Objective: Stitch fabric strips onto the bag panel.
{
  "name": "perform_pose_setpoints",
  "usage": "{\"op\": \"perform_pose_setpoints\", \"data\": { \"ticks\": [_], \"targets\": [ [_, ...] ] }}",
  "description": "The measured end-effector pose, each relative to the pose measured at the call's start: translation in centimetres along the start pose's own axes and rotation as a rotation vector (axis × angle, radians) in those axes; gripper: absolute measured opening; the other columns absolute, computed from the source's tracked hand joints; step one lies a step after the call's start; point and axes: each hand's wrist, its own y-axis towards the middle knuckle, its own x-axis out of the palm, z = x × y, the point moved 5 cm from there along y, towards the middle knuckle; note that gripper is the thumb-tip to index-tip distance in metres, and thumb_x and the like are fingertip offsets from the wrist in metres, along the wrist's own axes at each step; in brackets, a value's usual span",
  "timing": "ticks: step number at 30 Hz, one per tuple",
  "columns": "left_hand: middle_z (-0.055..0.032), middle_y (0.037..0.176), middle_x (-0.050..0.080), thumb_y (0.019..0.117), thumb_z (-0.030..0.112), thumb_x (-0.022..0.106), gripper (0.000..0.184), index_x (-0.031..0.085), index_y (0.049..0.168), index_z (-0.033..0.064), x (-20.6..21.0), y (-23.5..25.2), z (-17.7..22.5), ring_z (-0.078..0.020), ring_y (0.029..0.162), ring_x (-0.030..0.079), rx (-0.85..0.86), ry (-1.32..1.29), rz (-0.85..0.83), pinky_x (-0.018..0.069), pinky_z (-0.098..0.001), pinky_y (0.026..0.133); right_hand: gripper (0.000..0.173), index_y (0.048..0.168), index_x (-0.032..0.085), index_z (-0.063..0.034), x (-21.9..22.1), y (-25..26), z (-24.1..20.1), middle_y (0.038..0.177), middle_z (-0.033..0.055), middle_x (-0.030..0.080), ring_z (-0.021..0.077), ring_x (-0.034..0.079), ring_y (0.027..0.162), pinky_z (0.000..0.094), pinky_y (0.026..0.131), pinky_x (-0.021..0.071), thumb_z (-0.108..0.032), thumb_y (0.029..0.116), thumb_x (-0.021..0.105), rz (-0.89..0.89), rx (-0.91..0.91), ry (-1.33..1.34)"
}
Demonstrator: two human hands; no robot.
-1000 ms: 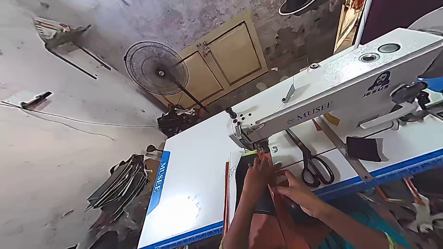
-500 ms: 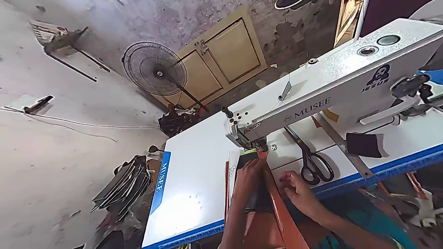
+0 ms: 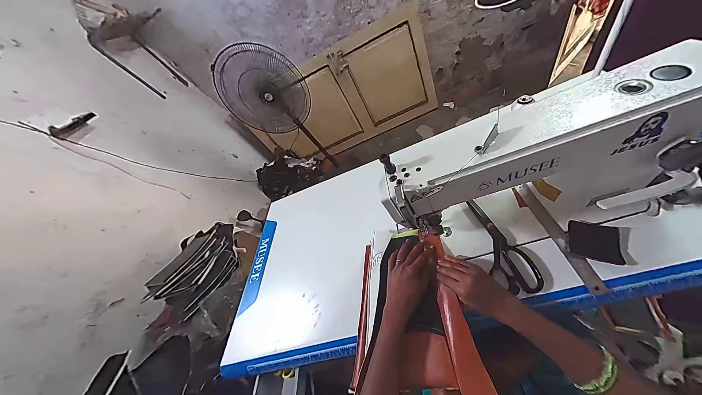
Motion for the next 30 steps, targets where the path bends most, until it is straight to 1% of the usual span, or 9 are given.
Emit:
{"op": "perform_pose_setpoints", "data": {
  "ticks": [2, 6, 10, 13, 15, 18, 21, 26, 30],
  "targets": [
    [-0.009, 0.143, 0.063, 0.1047, 0.03, 0.05, 0.034, 0.074, 0.127, 0.0197, -0.2, 0.2, 0.2, -0.0413, 0.139, 0.051, -0.03, 0.03, -0.039, 0.0337, -0.0651, 0.112, 0.019, 0.092, 0.076, 0.0048, -0.1, 0.0, 0.2, 0.1, 0.0181, 0.077, 0.0339, 0.075, 0.103, 0.0422, 0.096, 0.0574, 0.007, 0.086, 0.058, -0.025, 0.0, 0.011],
    [-0.0112, 0.142, 0.063, 0.1026, 0.031, 0.052, 0.034, 0.075, 0.125, 0.0206, 0.1, 0.5, 0.2, -0.0432, 0.138, 0.051, -0.044, 0.032, -0.007, 0.0337, -0.0661, 0.111, 0.018, 0.089, 0.075, 0.0052, -0.2, 0.1, 0.1, 0.099, 0.0189, 0.077, 0.0345, 0.075, 0.102, 0.0424, 0.095, 0.0582, 0.009, 0.0827, 0.059, -0.056, 0.023, -0.007],
    [-0.0112, 0.146, 0.06, 0.1018, 0.032, 0.054, 0.035, 0.073, 0.129, 0.0211, 0.2, 0.5, -0.1, -0.0451, 0.143, 0.044, -0.069, -0.054, -0.046, 0.0225, -0.0717, 0.116, 0.02, 0.089, 0.076, 0.0047, -0.1, -0.1, 0.0, 0.1, 0.018, 0.078, 0.0331, 0.075, 0.102, 0.0407, 0.095, 0.0578, 0.009, 0.0824, 0.058, -0.07, 0.042, -0.027],
    [-0.0107, 0.147, 0.059, 0.0996, 0.031, 0.057, 0.034, 0.074, 0.128, 0.0223, 0.1, 0.6, -0.4, -0.0468, 0.145, 0.041, -0.073, -0.083, -0.05, 0.0199, -0.0736, 0.115, 0.019, 0.088, 0.076, 0.0042, -0.1, 0.0, 0.0, 0.1, 0.0177, 0.078, 0.0322, 0.075, 0.102, 0.0394, 0.096, 0.0576, 0.008, 0.0838, 0.057, -0.06, 0.047, -0.045],
    [-0.0099, 0.146, 0.06, 0.0978, 0.03, 0.06, 0.034, 0.074, 0.127, 0.0217, 0.2, 0.5, -0.5, -0.047, 0.143, 0.042, -0.065, -0.083, -0.029, 0.0215, -0.0745, 0.114, 0.02, 0.088, 0.075, 0.0039, 0.0, -0.1, 0.0, 0.099, 0.0174, 0.078, 0.0316, 0.076, 0.102, 0.0386, 0.096, 0.0574, 0.008, 0.084, 0.057, -0.062, 0.039, -0.055],
    [-0.0075, 0.141, 0.065, 0.0916, 0.027, 0.068, 0.039, 0.073, 0.127, 0.0138, 0.1, 0.5, -0.6, -0.0443, 0.139, 0.049, -0.065, -0.098, 0.036, 0.0272, -0.0731, 0.112, 0.02, 0.089, 0.076, 0.0031, 0.0, -0.2, 0.2, 0.099, 0.0164, 0.078, 0.0302, 0.076, 0.101, 0.0371, 0.096, 0.0572, 0.007, 0.0852, 0.056, -0.068, 0.022, -0.072],
    [-0.0081, 0.142, 0.063, 0.0941, 0.03, 0.066, 0.035, 0.075, 0.125, 0.0146, 0.0, 0.5, -0.6, -0.0453, 0.141, 0.047, -0.086, -0.096, 0.009, 0.0291, -0.0721, 0.111, 0.021, 0.091, 0.076, 0.003, 0.0, -0.2, 0.1, 0.099, 0.0162, 0.078, 0.0301, 0.076, 0.102, 0.037, 0.095, 0.0575, 0.007, 0.0856, 0.056, -0.082, 0.018, -0.09],
    [-0.0092, 0.141, 0.064, 0.0969, 0.035, 0.062, 0.034, 0.076, 0.123, 0.0184, 0.2, 0.6, -0.7, -0.0463, 0.138, 0.049, -0.073, -0.077, 0.025, 0.0483, -0.0619, 0.1, 0.022, 0.092, 0.076, 0.0026, -0.1, -0.2, 0.2, 0.101, 0.0164, 0.078, 0.0306, 0.075, 0.102, 0.0382, 0.096, 0.0576, 0.006, 0.0874, 0.055, -0.097, 0.039, -0.063],
    [-0.0099, 0.14, 0.064, 0.0968, 0.036, 0.061, 0.035, 0.076, 0.123, 0.0183, 0.1, 0.7, -0.8, -0.0467, 0.138, 0.049, -0.071, -0.084, 0.028, 0.0464, -0.0624, 0.102, 0.021, 0.091, 0.076, 0.0032, -0.1, -0.2, 0.2, 0.1, 0.0172, 0.078, 0.0313, 0.076, 0.102, 0.0388, 0.095, 0.0578, 0.006, 0.0869, 0.055, -0.09, 0.044, -0.051]
  ]
}}
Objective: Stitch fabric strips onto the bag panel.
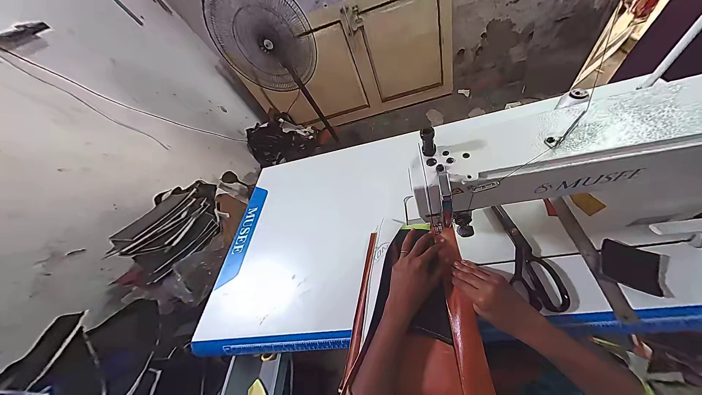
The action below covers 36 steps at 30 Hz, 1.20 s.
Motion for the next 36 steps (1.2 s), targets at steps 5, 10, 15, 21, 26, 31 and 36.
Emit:
{"op": "perform_pose_setpoints", "data": {
  "ticks": [5, 10, 15, 21, 26, 31, 36],
  "targets": [
    [-0.0093, 0.141, 0.064, 0.0974, 0.036, 0.061, 0.036, 0.075, 0.126, 0.0185, 0.0, 0.1, -0.1, -0.0452, 0.139, 0.048, -0.002, 0.004, -0.015, 0.0382, -0.0657, 0.109, 0.021, 0.091, 0.076, 0.0036, 0.0, 0.1, 0.0, 0.101, 0.0181, 0.078, 0.032, 0.075, 0.102, 0.0386, 0.096, 0.0574, 0.006, 0.0873, 0.055, -0.009, 0.005, 0.013],
    [-0.0094, 0.141, 0.064, 0.0979, 0.036, 0.06, 0.037, 0.074, 0.126, 0.0182, -0.1, 0.4, -0.1, -0.0459, 0.14, 0.048, -0.008, 0.001, -0.021, 0.0336, -0.0688, 0.11, 0.022, 0.092, 0.076, 0.0047, 0.1, 0.3, 0.1, 0.101, 0.0186, 0.077, 0.0329, 0.075, 0.103, 0.0396, 0.096, 0.0573, 0.007, 0.0851, 0.055, -0.021, 0.019, 0.019],
    [-0.0082, 0.142, 0.063, 0.1, 0.04, 0.056, 0.038, 0.073, 0.129, 0.0203, -0.1, 0.5, -0.3, -0.0448, 0.141, 0.047, -0.013, 0.014, -0.042, 0.0383, -0.0654, 0.108, 0.022, 0.091, 0.076, 0.0051, 0.1, 0.5, 0.2, 0.102, 0.019, 0.077, 0.034, 0.075, 0.102, 0.041, 0.095, 0.0577, 0.007, 0.0856, 0.054, -0.025, 0.038, 0.029],
    [-0.0076, 0.142, 0.064, 0.1001, 0.042, 0.055, 0.04, 0.073, 0.128, 0.0213, 0.0, 0.9, -0.4, -0.0447, 0.141, 0.047, 0.0, 0.032, -0.035, 0.038, -0.0652, 0.108, 0.022, 0.091, 0.076, 0.0051, 0.1, 0.8, 0.4, 0.102, 0.0192, 0.077, 0.0343, 0.075, 0.103, 0.0411, 0.095, 0.0577, 0.007, 0.0861, 0.054, -0.037, 0.039, 0.023],
    [-0.0093, 0.144, 0.062, 0.0989, 0.037, 0.059, 0.037, 0.074, 0.127, 0.0185, -0.1, 1.2, -0.9, -0.0465, 0.141, 0.045, 0.016, -0.022, -0.072, 0.036, -0.0684, 0.109, 0.022, 0.092, 0.076, 0.0041, 0.4, 0.8, 0.6, 0.103, 0.0184, 0.077, 0.0333, 0.075, 0.103, 0.04, 0.094, 0.058, 0.005, 0.0874, 0.055, -0.015, 0.028, 0.016],
    [-0.0096, 0.138, 0.066, 0.0942, 0.044, 0.065, 0.055, 0.065, 0.133, 0.005, -0.5, 1.8, -1.3, -0.0421, 0.14, 0.049, -0.041, -0.013, -0.045, 0.0416, -0.0613, 0.109, 0.022, 0.094, 0.076, 0.0048, 0.7, 1.3, 1.0, 0.105, 0.0193, 0.077, 0.034, 0.075, 0.105, 0.0411, 0.096, 0.0575, 0.006, 0.0872, 0.055, -0.029, 0.047, 0.022],
    [-0.0141, 0.133, 0.068, 0.0934, 0.049, 0.064, 0.061, 0.064, 0.133, 0.002, -0.5, 2.7, -1.8, -0.0418, 0.139, 0.049, -0.074, 0.017, -0.059, 0.04, -0.0595, 0.11, 0.024, 0.096, 0.076, 0.0063, 0.8, 1.8, 1.6, 0.107, 0.0204, 0.076, 0.0359, 0.074, 0.106, 0.0422, 0.095, 0.0578, 0.008, 0.0865, 0.055, -0.047, 0.082, 0.036]
  ]
}}
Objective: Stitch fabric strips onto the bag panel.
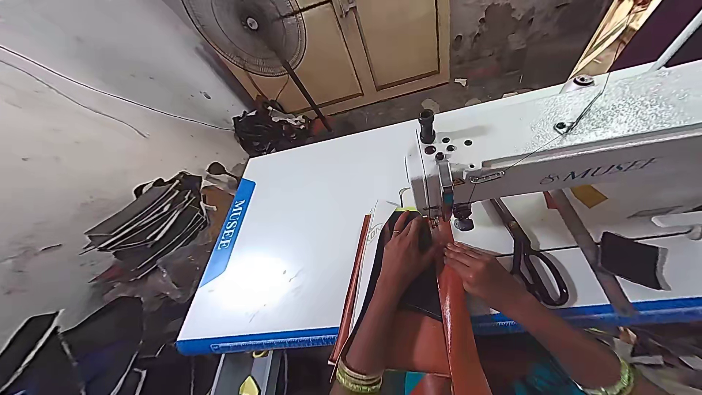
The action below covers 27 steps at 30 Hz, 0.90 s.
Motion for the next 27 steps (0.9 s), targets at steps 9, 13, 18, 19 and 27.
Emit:
{"op": "perform_pose_setpoints", "data": {
  "ticks": [9, 13, 18, 19, 27],
  "targets": [
    [-0.0121, 0.111, 0.077, 0.0935, 0.013, 0.066, 0.018, 0.081, 0.099, 0.0048, -0.2, -0.7, 0.1, -0.0361, 0.114, 0.07, 0.399, -0.084, 0.169, 0.0464, -0.0592, 0.107, 0.021, 0.092, 0.076, 0.0027, -0.3, 0.2, -0.2, 0.104, 0.0172, 0.077, 0.034, 0.074, 0.106, 0.0406, 0.092, 0.0588, 0.007, 0.0879, 0.056, 0.058, -0.063, -0.014],
    [-0.0117, 0.117, 0.075, 0.0983, 0.019, 0.061, 0.025, 0.08, 0.109, 0.0078, 0.1, -0.9, -0.3, -0.0352, 0.121, 0.067, 0.402, -0.1, 0.094, 0.0446, -0.0591, 0.109, 0.021, 0.094, 0.075, 0.0002, -1.2, 0.6, -1.0, 0.1, 0.014, 0.078, 0.0274, 0.075, 0.1, 0.0329, 0.089, 0.0588, 0.004, 0.0929, 0.055, 0.142, -0.171, -0.044],
    [-0.0119, 0.122, 0.073, 0.1006, 0.024, 0.057, 0.029, 0.078, 0.116, 0.0122, 0.0, -0.7, -0.6, -0.0349, 0.125, 0.064, 0.396, -0.074, 0.044, 0.0414, -0.0607, 0.111, 0.019, 0.091, 0.075, -0.001, -1.1, 0.2, -0.7, 0.096, 0.0125, 0.078, 0.0257, 0.076, 0.096, 0.0336, 0.089, 0.059, 0.002, 0.0917, 0.056, 0.136, -0.174, -0.084],
    [-0.0123, 0.122, 0.073, 0.101, 0.025, 0.056, 0.03, 0.077, 0.118, 0.0129, 0.1, -0.8, -0.5, -0.0353, 0.126, 0.063, 0.395, -0.067, 0.027, 0.0408, -0.0606, 0.112, 0.019, 0.091, 0.075, -0.0011, -0.8, -0.4, -0.4, 0.096, 0.0127, 0.078, 0.0261, 0.076, 0.096, 0.0334, 0.089, 0.0589, 0.002, 0.0914, 0.056, 0.134, -0.162, -0.081],
    [-0.0112, 0.122, 0.073, 0.1015, 0.03, 0.056, 0.031, 0.077, 0.12, 0.0167, 0.1, -0.5, -0.5, -0.0311, 0.122, 0.065, 0.405, -0.025, -0.01, 0.0436, -0.0559, 0.11, 0.016, 0.087, 0.074, 0.0006, -0.1, -0.8, -1.0, 0.096, 0.0142, 0.078, 0.029, 0.076, 0.098, 0.0379, 0.091, 0.0593, 0.006, 0.0888, 0.059, 0.061, -0.092, -0.094]
  ]
}}
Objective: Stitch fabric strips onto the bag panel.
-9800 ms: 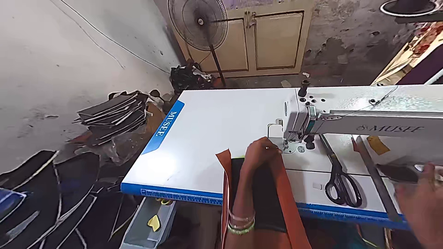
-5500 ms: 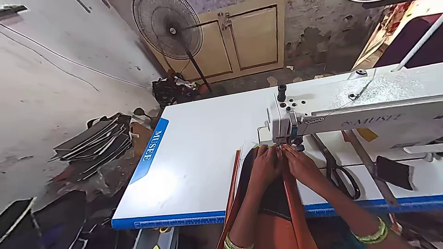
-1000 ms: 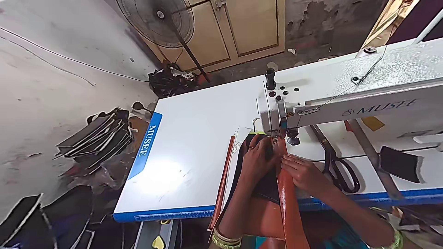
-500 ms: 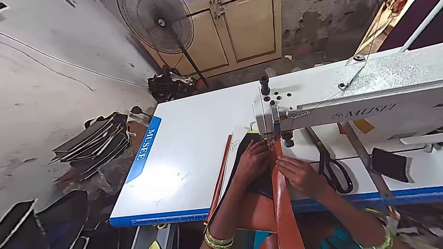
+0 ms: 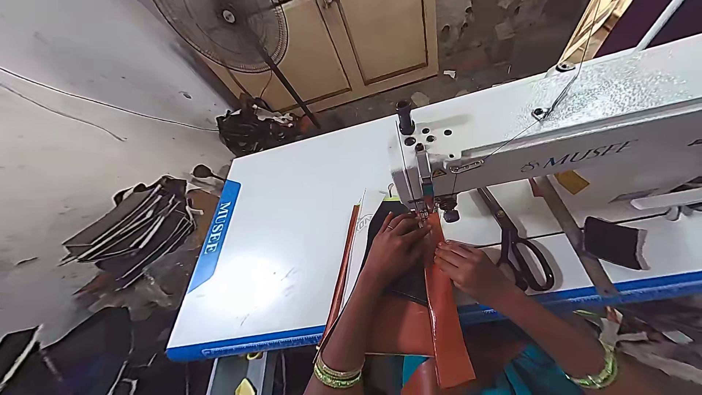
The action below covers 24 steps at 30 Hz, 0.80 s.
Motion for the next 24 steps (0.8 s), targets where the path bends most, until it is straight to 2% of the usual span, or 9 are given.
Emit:
{"op": "perform_pose_setpoints", "data": {
  "ticks": [16, 18, 21, 24],
  "targets": [
    [-0.0107, 0.121, 0.073, 0.1014, 0.033, 0.055, 0.032, 0.077, 0.12, 0.0183, 0.0, 0.7, -0.9, -0.0309, 0.123, 0.065, -0.008, 0.013, -0.011, 0.0434, -0.0582, 0.11, 0.017, 0.086, 0.074, 0.0001, 0.4, 1.0, 0.3, 0.094, 0.0144, 0.078, 0.029, 0.077, 0.096, 0.0376, 0.086, 0.0608, 0.007, 0.0864, 0.059, -0.018, 0.015, -0.048],
    [-0.0101, 0.121, 0.074, 0.1002, 0.034, 0.057, 0.033, 0.076, 0.119, 0.0145, -0.1, 0.7, -1.0, -0.0298, 0.123, 0.066, -0.003, 0.011, 0.004, 0.0437, -0.057, 0.109, 0.017, 0.086, 0.074, -0.0002, 0.4, 1.1, 0.4, 0.094, 0.0143, 0.078, 0.0285, 0.077, 0.095, 0.0373, 0.086, 0.0608, 0.007, 0.0861, 0.059, -0.02, 0.018, -0.047],
    [-0.0162, 0.121, 0.073, 0.0939, 0.035, 0.065, 0.042, 0.071, 0.119, 0.0011, -0.4, 0.7, -1.2, -0.0334, 0.124, 0.065, -0.043, -0.005, 0.029, 0.0428, -0.0568, 0.11, 0.017, 0.087, 0.075, 0.0008, 0.5, 1.0, 0.4, 0.095, 0.0156, 0.078, 0.0304, 0.076, 0.096, 0.0388, 0.086, 0.061, 0.008, 0.0859, 0.059, -0.017, 0.051, -0.016],
    [-0.0196, 0.122, 0.071, 0.0922, 0.035, 0.066, 0.046, 0.07, 0.118, -0.0029, -0.6, 1.1, -1.5, -0.0348, 0.123, 0.065, -0.062, -0.007, 0.022, 0.0424, -0.0559, 0.111, 0.017, 0.087, 0.075, 0.0013, 0.6, 1.4, 0.7, 0.096, 0.0159, 0.077, 0.0306, 0.076, 0.097, 0.0386, 0.086, 0.0609, 0.008, 0.0869, 0.059, -0.029, 0.068, -0.006]
  ]
}}
